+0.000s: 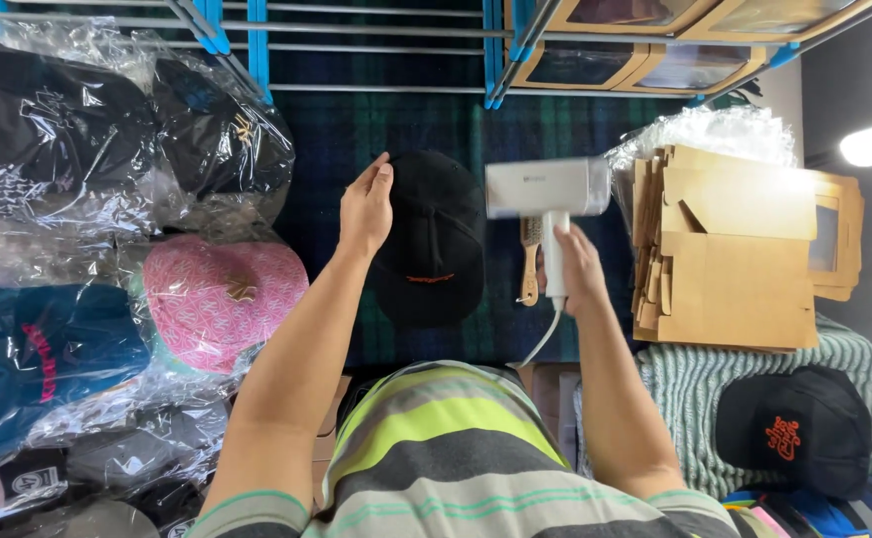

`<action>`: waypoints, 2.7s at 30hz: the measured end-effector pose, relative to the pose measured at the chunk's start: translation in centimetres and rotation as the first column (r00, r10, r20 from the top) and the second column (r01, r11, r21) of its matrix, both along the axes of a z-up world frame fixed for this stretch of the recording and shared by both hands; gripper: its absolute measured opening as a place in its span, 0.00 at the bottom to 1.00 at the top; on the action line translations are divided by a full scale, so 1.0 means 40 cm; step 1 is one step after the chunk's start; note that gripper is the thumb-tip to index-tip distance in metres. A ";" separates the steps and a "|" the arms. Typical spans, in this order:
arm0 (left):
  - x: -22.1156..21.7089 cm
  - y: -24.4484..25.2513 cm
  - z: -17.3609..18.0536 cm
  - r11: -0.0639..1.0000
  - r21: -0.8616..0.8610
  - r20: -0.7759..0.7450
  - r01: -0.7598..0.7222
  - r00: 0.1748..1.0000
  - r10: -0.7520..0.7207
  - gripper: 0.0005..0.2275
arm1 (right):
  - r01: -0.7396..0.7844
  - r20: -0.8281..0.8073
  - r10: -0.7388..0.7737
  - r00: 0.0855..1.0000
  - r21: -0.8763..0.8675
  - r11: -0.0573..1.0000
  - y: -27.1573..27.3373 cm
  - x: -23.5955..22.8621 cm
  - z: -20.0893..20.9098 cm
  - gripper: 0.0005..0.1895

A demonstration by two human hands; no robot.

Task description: The person uses a handheld lint remover to clean a black baseball cap placed on a table. They move the device over the cap's surface to remove lint and then use a wooden brush to sweep the cap. The person handles the cap and the tools throughout the process.

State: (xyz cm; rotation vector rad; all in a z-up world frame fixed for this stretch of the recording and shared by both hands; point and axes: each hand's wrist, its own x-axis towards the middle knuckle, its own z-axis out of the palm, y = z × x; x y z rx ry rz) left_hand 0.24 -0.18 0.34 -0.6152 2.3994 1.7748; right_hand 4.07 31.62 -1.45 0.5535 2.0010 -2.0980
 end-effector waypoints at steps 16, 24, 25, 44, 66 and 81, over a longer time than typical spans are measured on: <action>-0.021 -0.006 -0.049 1.000 -0.017 -0.019 -0.016 1.000 0.016 0.23 | 0.060 -0.005 -0.062 0.998 -0.210 0.976 -0.008 0.146 -0.169 0.20; -0.016 -0.003 -0.058 1.000 -0.011 -0.013 -0.013 1.000 0.013 0.23 | 0.120 0.008 -0.120 0.993 -0.204 0.972 -0.043 0.198 -0.145 0.18; -0.012 0.000 -0.061 1.000 -0.008 -0.015 -0.009 1.000 0.009 0.23 | 0.123 0.005 -0.124 0.992 -0.201 0.972 -0.044 0.206 -0.145 0.18; -0.018 -0.009 -0.026 0.999 -0.029 -0.009 0.035 0.999 -0.036 0.23 | -0.171 -0.098 0.217 0.971 0.346 0.922 -0.083 0.049 0.282 0.30; -0.008 0.002 0.027 1.000 0.029 0.070 -0.004 0.998 0.002 0.22 | -0.496 0.181 0.475 0.861 0.093 0.864 -0.016 -0.354 0.162 0.29; -0.006 0.004 0.006 0.998 0.051 0.094 -0.043 0.995 0.038 0.23 | -0.324 0.273 0.329 0.904 -0.061 0.944 0.102 -0.122 0.053 0.20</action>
